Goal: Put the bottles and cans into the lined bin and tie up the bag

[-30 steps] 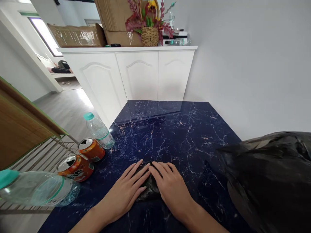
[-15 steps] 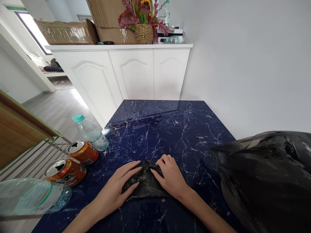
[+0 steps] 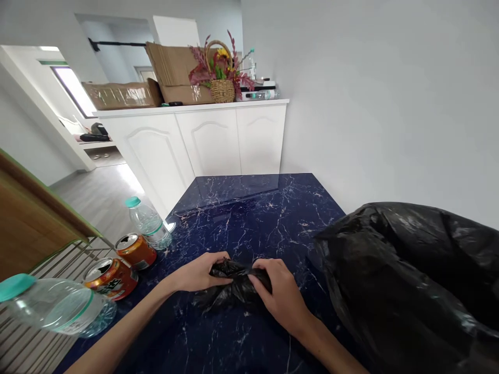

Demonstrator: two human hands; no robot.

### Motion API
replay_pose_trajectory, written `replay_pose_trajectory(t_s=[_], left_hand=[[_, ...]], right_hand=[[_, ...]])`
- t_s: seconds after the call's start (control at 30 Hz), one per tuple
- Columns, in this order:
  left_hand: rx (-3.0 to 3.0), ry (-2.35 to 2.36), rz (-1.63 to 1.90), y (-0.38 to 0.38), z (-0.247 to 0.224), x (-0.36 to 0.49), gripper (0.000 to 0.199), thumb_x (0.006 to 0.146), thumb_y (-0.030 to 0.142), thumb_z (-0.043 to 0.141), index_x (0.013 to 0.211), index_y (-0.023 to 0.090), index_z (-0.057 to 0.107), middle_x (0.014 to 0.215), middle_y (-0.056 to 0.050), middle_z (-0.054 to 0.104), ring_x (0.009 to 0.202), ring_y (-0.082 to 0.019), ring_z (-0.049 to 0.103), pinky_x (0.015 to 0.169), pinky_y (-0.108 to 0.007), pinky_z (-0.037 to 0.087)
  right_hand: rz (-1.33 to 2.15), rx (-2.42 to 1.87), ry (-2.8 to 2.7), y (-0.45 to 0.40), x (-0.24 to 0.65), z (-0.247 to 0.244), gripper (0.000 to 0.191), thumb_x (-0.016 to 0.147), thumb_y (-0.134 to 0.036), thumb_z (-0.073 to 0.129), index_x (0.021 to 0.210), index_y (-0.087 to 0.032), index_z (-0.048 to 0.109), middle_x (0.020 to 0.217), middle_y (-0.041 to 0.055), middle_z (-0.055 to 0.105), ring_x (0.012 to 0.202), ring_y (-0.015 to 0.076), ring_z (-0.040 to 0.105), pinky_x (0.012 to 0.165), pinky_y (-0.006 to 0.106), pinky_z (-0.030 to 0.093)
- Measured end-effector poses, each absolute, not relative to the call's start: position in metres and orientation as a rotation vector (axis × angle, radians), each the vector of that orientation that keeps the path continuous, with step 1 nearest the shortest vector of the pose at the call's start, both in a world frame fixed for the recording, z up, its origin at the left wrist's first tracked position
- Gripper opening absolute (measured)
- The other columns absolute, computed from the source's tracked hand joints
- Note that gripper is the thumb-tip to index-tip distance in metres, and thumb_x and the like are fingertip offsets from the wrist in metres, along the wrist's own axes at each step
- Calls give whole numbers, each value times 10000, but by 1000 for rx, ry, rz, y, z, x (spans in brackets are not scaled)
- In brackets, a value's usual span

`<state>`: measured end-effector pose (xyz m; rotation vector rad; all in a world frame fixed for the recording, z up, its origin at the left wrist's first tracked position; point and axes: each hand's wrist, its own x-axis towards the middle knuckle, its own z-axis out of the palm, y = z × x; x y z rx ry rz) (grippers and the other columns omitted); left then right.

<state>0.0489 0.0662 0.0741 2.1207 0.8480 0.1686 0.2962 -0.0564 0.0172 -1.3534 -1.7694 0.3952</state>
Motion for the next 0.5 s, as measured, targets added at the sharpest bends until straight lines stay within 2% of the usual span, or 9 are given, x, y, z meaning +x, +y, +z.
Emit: replay_pose_trajectory(t_s=[0.1, 0.17, 0.27, 0.37, 0.5], left_hand=[[2039, 921, 270, 77, 76, 62, 435, 876, 556, 768, 1118, 209, 664, 1112, -76, 783, 1033, -301, 726, 842, -367, 559], [1974, 957, 330, 88, 77, 76, 522, 860, 577, 783, 1207, 203, 671, 1258, -112, 765, 1165, -339, 711, 945, -417, 571], [1876, 963, 408, 105, 78, 106, 638, 839, 578, 813, 1340, 211, 669, 1394, -126, 728, 1265, -362, 688, 1042, -454, 567], [1782, 962, 492, 121, 79, 142, 684, 871, 574, 792, 1432, 217, 633, 1428, -125, 723, 1282, -351, 695, 1069, -462, 575], [1709, 919, 508, 141, 78, 195, 714, 862, 578, 813, 1424, 173, 642, 1406, -157, 739, 1233, -336, 736, 1023, -446, 616]], right_hand=[[326, -1409, -1576, -88, 314, 10, 383, 1090, -376, 560, 1464, -312, 511, 1465, 119, 624, 1371, 320, 609, 1122, 537, 543], [359, -1419, -1595, -110, 325, 1, 418, 1092, -355, 552, 1504, -354, 482, 1514, 99, 599, 1415, 315, 588, 1148, 526, 533], [617, -1408, -1677, -132, 336, -12, 273, 1107, -360, 521, 1369, -367, 598, 1310, 66, 715, 1229, 273, 711, 1034, 429, 601], [846, -1403, -1630, -139, 339, -19, 206, 1122, -383, 486, 1212, -346, 667, 1084, 35, 756, 1018, 227, 764, 884, 340, 623], [837, -1376, -1691, -132, 340, -23, 189, 1108, -311, 490, 1163, -332, 669, 1020, 21, 756, 945, 210, 759, 861, 322, 608]])
